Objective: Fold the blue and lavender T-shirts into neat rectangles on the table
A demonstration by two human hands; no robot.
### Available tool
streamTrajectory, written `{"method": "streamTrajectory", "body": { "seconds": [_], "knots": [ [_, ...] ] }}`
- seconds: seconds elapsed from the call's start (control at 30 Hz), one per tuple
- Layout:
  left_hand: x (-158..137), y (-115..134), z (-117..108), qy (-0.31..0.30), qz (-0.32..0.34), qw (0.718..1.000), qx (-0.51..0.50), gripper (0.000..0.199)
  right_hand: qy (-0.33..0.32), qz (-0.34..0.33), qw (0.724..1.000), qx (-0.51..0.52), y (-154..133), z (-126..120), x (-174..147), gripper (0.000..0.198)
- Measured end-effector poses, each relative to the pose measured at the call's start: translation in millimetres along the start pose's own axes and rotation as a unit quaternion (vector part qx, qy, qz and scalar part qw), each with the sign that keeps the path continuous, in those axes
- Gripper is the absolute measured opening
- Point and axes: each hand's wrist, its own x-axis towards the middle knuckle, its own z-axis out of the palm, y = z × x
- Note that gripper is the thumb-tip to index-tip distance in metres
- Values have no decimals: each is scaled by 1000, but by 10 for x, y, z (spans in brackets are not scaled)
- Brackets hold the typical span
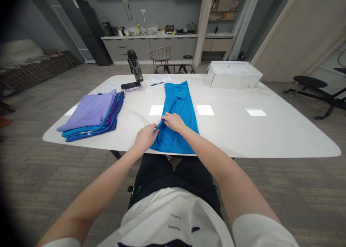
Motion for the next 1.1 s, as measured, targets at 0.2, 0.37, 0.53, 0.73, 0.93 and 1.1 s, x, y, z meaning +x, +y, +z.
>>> {"method": "streamTrajectory", "body": {
  "seconds": [0.2, 0.37, 0.53, 0.73, 0.93, 1.1],
  "knots": [
    [-313, 175, -99, -40, 23, 997, 69, 23, 1, 29, 999, -24, 34, -88, -270, 27],
    [-504, 347, 103, 72, 120, 989, 47, 11, -3, 21, 999, -44, 85, -52, -507, 24],
    [-537, 487, 352, 138, 190, 972, 0, 18, 26, -36, 996, -73, 52, -42, -715, 24],
    [-463, 625, 417, 169, 280, 944, 30, 22, 88, -58, 993, -59, 182, -123, -966, 33],
    [-484, 625, 475, 160, 273, 947, 58, 22, 80, -25, 996, -24, 292, -49, -1119, 34],
    [-496, 624, 496, 64, 283, 957, 5, 22, 28, -9, 1000, 12, 315, -8, -1165, 30]
  ]
}}
